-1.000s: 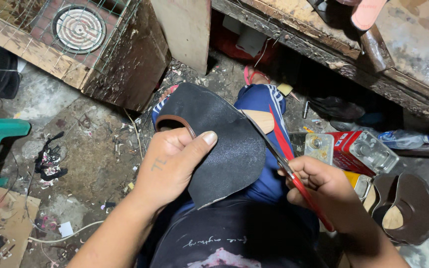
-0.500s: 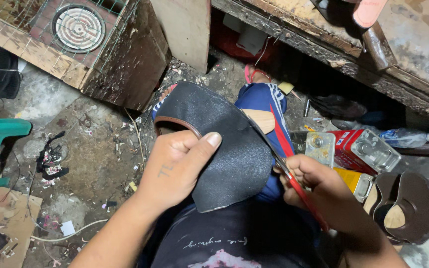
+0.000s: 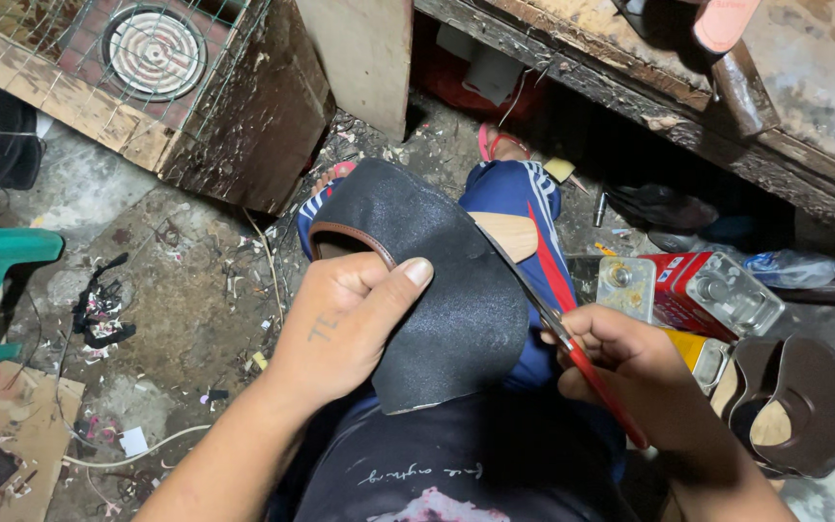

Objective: The person sits on the floor of a shoe workshop and assembles a shoe. They hammer an insole onto a wooden shoe last, press and fit the insole board, pull a black fabric upper over the last, and trim excess material with red-handled scissors.

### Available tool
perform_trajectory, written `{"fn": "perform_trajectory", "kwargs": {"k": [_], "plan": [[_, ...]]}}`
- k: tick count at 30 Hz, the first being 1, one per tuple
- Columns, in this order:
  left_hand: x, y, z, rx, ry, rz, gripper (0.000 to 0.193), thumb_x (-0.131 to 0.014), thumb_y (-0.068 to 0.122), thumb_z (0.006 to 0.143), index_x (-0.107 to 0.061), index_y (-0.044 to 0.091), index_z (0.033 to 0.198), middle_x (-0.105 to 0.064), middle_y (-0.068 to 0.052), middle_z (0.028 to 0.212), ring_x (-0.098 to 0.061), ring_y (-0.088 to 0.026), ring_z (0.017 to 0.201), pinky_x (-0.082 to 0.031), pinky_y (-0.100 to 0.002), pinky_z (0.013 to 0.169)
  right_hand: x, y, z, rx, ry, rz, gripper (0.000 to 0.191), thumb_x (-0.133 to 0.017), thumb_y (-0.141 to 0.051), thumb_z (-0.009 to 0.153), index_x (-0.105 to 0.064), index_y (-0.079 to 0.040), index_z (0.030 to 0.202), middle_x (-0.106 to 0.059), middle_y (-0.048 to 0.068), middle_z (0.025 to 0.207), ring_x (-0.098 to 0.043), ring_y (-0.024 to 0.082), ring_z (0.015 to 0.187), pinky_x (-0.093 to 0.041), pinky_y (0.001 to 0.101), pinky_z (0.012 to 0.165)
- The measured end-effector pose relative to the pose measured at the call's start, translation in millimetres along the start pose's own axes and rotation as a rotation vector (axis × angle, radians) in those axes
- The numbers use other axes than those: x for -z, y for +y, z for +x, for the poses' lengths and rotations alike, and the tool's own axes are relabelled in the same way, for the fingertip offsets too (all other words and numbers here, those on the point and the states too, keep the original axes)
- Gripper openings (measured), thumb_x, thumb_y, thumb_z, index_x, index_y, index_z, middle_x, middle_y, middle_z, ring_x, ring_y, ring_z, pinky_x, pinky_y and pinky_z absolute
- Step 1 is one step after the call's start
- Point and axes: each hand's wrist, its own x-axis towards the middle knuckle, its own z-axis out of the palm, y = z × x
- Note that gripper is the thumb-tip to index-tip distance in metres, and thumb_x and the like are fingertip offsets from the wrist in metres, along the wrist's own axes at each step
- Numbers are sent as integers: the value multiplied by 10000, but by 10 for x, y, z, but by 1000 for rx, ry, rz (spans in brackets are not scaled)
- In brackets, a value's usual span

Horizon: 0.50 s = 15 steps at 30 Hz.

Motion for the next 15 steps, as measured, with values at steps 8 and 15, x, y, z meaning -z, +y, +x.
{"fn": "perform_trajectory", "kwargs": {"k": [8,15], "plan": [[-8,1,48,-32,49,-74,299,-625,214,1005,-688,4,803,-655,60,739,-549,-14,698,-491,-236,614,-22,59,-39,-107,62,21,345,-698,132,787,-736,-34,1088,-625,21,795,-606,102,689,-527,252,610],[-117,-45,2,2,86,136,348,-673,213,997,-655,-20,740,-566,36,665,-484,-36,654,-442,-259,563,-107,31,14,4,-45,112,408,-717,147,762,-660,-18,1130,-607,-5,832,-582,69,722,-482,223,620]]}}
